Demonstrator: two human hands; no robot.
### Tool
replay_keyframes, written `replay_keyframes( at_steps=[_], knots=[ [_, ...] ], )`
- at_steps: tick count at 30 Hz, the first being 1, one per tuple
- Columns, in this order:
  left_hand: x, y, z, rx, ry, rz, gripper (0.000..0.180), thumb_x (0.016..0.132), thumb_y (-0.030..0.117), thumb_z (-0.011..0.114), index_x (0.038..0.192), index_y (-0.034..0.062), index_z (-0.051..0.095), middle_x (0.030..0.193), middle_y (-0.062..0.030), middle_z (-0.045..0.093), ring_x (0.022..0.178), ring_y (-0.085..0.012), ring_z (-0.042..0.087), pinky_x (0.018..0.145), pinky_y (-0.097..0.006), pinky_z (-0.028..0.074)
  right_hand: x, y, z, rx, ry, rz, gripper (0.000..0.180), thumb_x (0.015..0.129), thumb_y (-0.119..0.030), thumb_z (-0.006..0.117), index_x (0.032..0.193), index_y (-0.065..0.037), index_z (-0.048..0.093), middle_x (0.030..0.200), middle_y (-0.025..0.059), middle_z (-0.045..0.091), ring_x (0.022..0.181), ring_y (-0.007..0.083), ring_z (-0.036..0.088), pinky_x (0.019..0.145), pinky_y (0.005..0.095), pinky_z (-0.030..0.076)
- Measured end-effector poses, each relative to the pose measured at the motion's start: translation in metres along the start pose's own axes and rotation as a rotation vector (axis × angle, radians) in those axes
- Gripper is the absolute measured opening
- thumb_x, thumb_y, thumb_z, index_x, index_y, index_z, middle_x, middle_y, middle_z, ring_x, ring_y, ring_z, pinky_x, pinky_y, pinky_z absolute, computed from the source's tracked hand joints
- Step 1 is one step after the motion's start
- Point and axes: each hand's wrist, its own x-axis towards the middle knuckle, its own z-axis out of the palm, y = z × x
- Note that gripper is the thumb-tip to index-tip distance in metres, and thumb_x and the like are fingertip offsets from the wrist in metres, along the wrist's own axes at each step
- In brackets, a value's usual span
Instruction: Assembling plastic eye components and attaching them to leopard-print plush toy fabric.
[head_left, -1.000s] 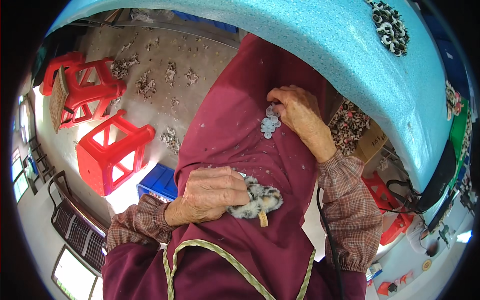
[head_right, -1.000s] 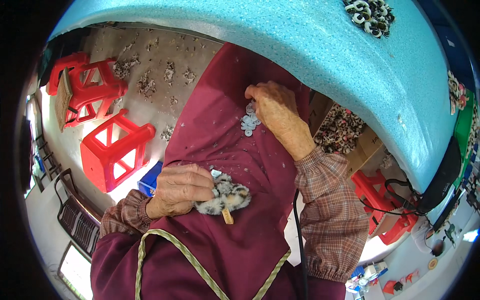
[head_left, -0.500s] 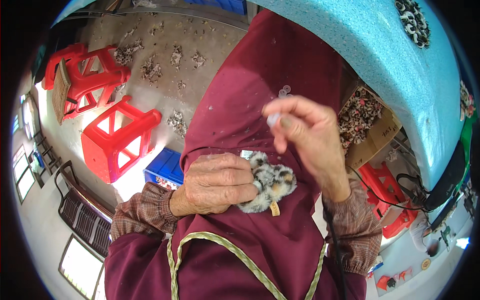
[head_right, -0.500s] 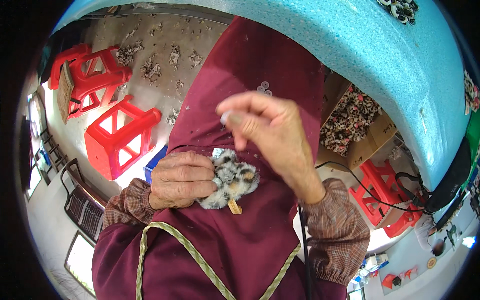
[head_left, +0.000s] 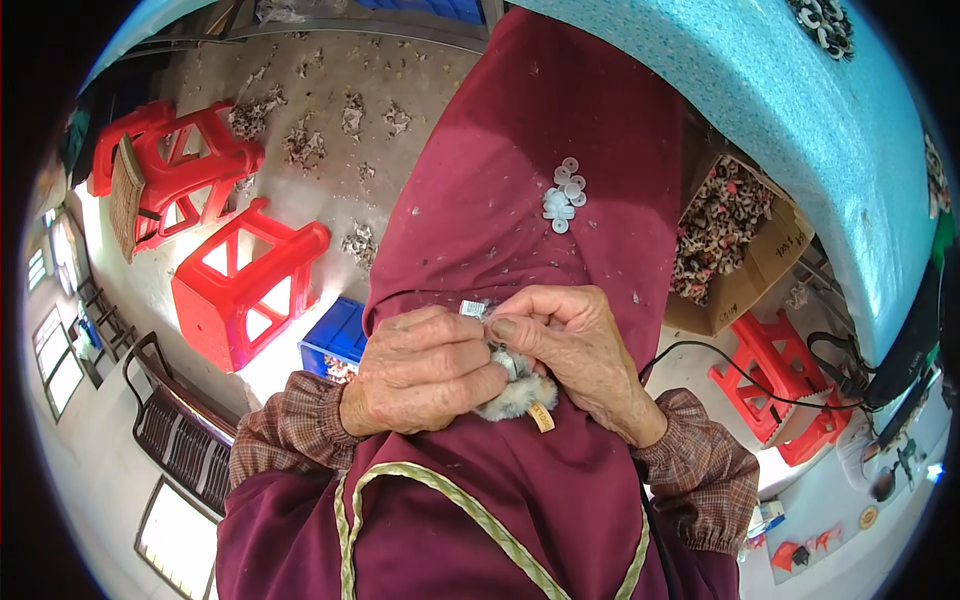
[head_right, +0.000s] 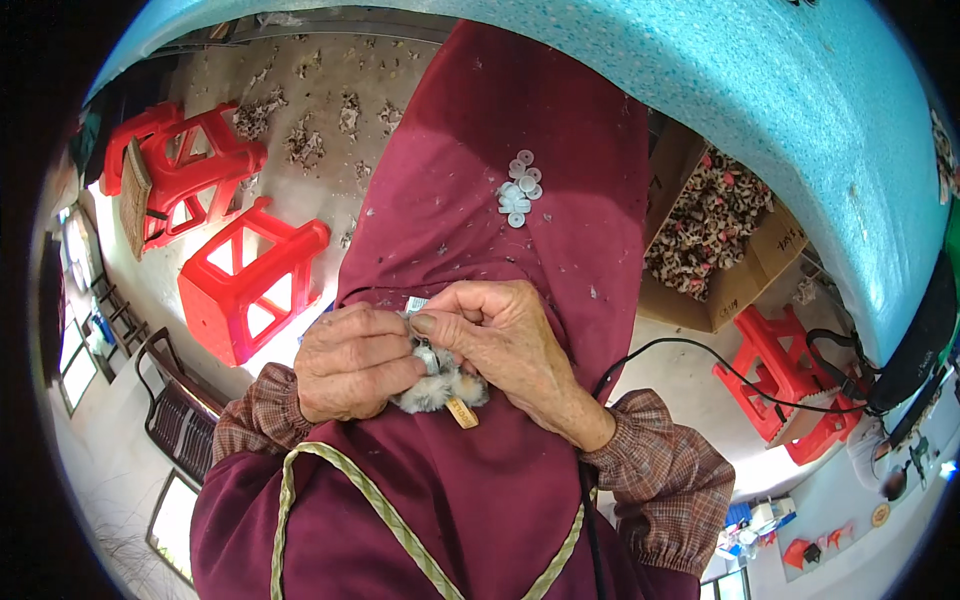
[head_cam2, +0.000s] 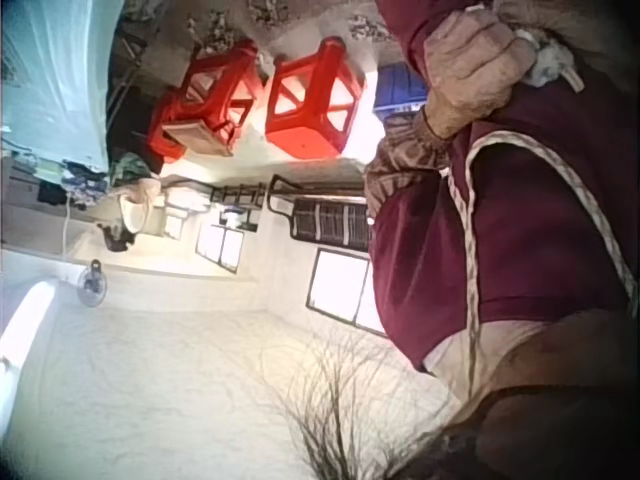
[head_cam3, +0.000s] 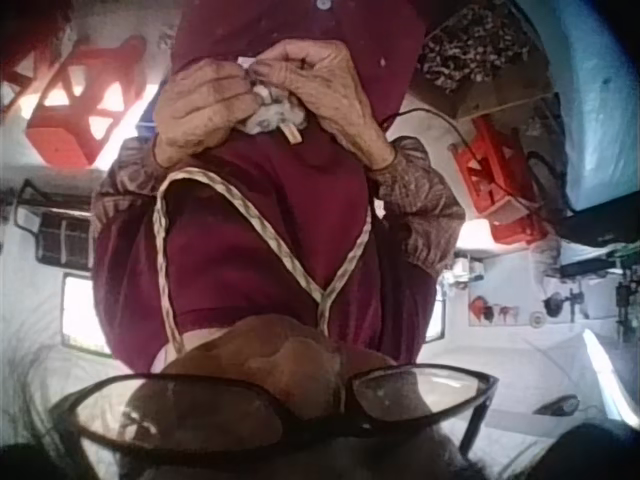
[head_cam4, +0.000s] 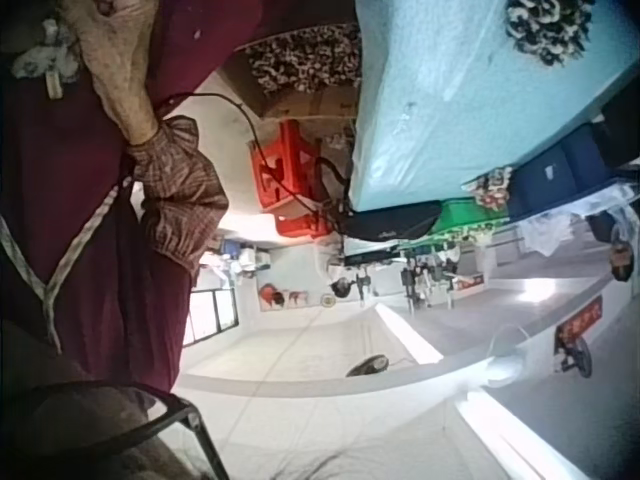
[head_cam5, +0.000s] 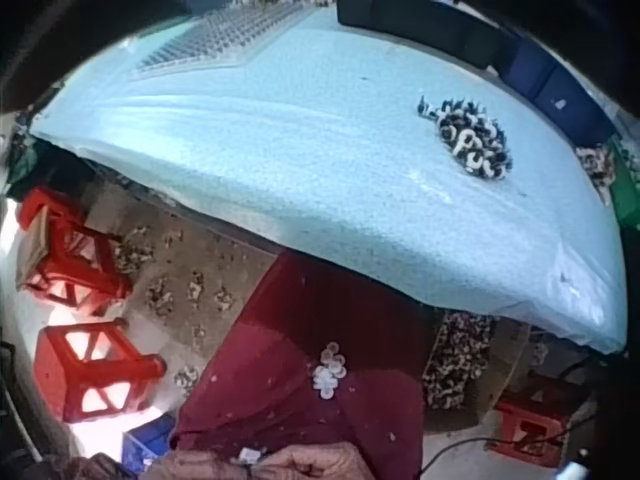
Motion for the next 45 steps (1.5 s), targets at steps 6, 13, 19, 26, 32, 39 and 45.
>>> replay_keyframes(
  at_steps=[6, 13, 19, 26, 32, 39, 45],
  knots=[
    [-0.003, 0.001, 0.001, -0.064, 0.059, -0.105, 0.026, 0.055, 0.0, 0.065, 0.081, -0.0004, 0.064, 0.074, -0.008, 0.057, 0.068, -0.0235, 0.059, 0.055, -0.033, 0.048, -0.002, 0.005, -0.001, -0.002, -0.009, -0.098, 0.02, 0.089, -0.02, 0.063, 0.091, 0.0, 0.068, 0.064, -0.0034, 0.055, 0.057, 0.0018, 0.046, 0.05, 0.0174, 0.038],
    [-0.003, 0.003, 0.002, -0.026, 0.077, -0.198, 0.027, 0.054, -0.002, 0.063, 0.081, -0.0008, 0.064, 0.074, -0.0096, 0.059, 0.068, -0.0252, 0.059, 0.06, -0.035, 0.05, -0.003, 0.005, -0.002, -0.001, -0.014, -0.136, 0.019, 0.09, -0.016, 0.06, 0.095, 0.002, 0.067, 0.073, 0.0002, 0.061, 0.066, 0.0025, 0.052, 0.058, 0.0183, 0.043],
    [-0.003, 0.001, 0.003, -0.05, 0.064, -0.254, 0.029, 0.054, -0.005, 0.061, 0.083, -0.0007, 0.064, 0.076, -0.01, 0.059, 0.07, -0.0252, 0.06, 0.062, -0.035, 0.05, -0.004, 0.006, -0.001, -0.122, 0.038, -0.246, 0.015, 0.088, -0.01, 0.061, 0.095, 0.003, 0.066, 0.078, 0.0022, 0.065, 0.073, 0.0045, 0.056, 0.066, 0.0207, 0.047],
    [0.002, 0.013, 0.016, -0.068, 0.274, -0.656, 0.033, 0.065, -0.009, 0.062, 0.097, 0.0002, 0.065, 0.089, -0.0111, 0.064, 0.079, -0.0216, 0.062, 0.069, -0.031, 0.051, -0.003, 0.006, -0.003, -0.167, 0.062, -0.373, 0.01, 0.085, -0.004, 0.063, 0.093, 0.002, 0.066, 0.077, 0.0012, 0.065, 0.071, 0.006, 0.058, 0.064, 0.0207, 0.047],
    [0.0, 0.008, 0.012, -0.224, 0.079, -0.677, 0.037, 0.069, -0.006, 0.062, 0.105, 0.001, 0.064, 0.092, -0.0115, 0.065, 0.088, -0.022, 0.064, 0.075, -0.028, 0.051, -0.002, 0.009, -0.006, 0.085, 0.049, -0.207, 0.007, 0.087, -0.005, 0.062, 0.087, 0.001, 0.058, 0.077, 0.0031, 0.064, 0.07, 0.0042, 0.058, 0.06, 0.0186, 0.046],
    [0.0, 0.008, 0.01, -0.345, 0.034, -1.001, 0.033, 0.068, -0.007, 0.062, 0.099, 0.0017, 0.065, 0.086, -0.0084, 0.065, 0.079, -0.0164, 0.063, 0.069, -0.025, 0.049, -0.008, 0.007, -0.009, 0.129, -0.004, -0.138, 0.015, 0.084, -0.005, 0.066, 0.088, 0.0, 0.053, 0.079, 0.0026, 0.06, 0.073, 0.0045, 0.057, 0.062, 0.0193, 0.048],
    [-0.008, 0.011, 0.017, -0.498, 0.099, -1.141, 0.033, 0.067, -0.006, 0.059, 0.098, 0.0021, 0.064, 0.084, -0.0065, 0.064, 0.076, -0.0141, 0.062, 0.067, -0.025, 0.048, -0.011, 0.007, -0.007, -0.137, -0.05, -0.203, 0.028, 0.075, 0.0, 0.073, 0.094, 0.001, 0.051, 0.089, 0.0046, 0.058, 0.082, 0.0083, 0.06, 0.071, 0.0222, 0.051]
  ],
)
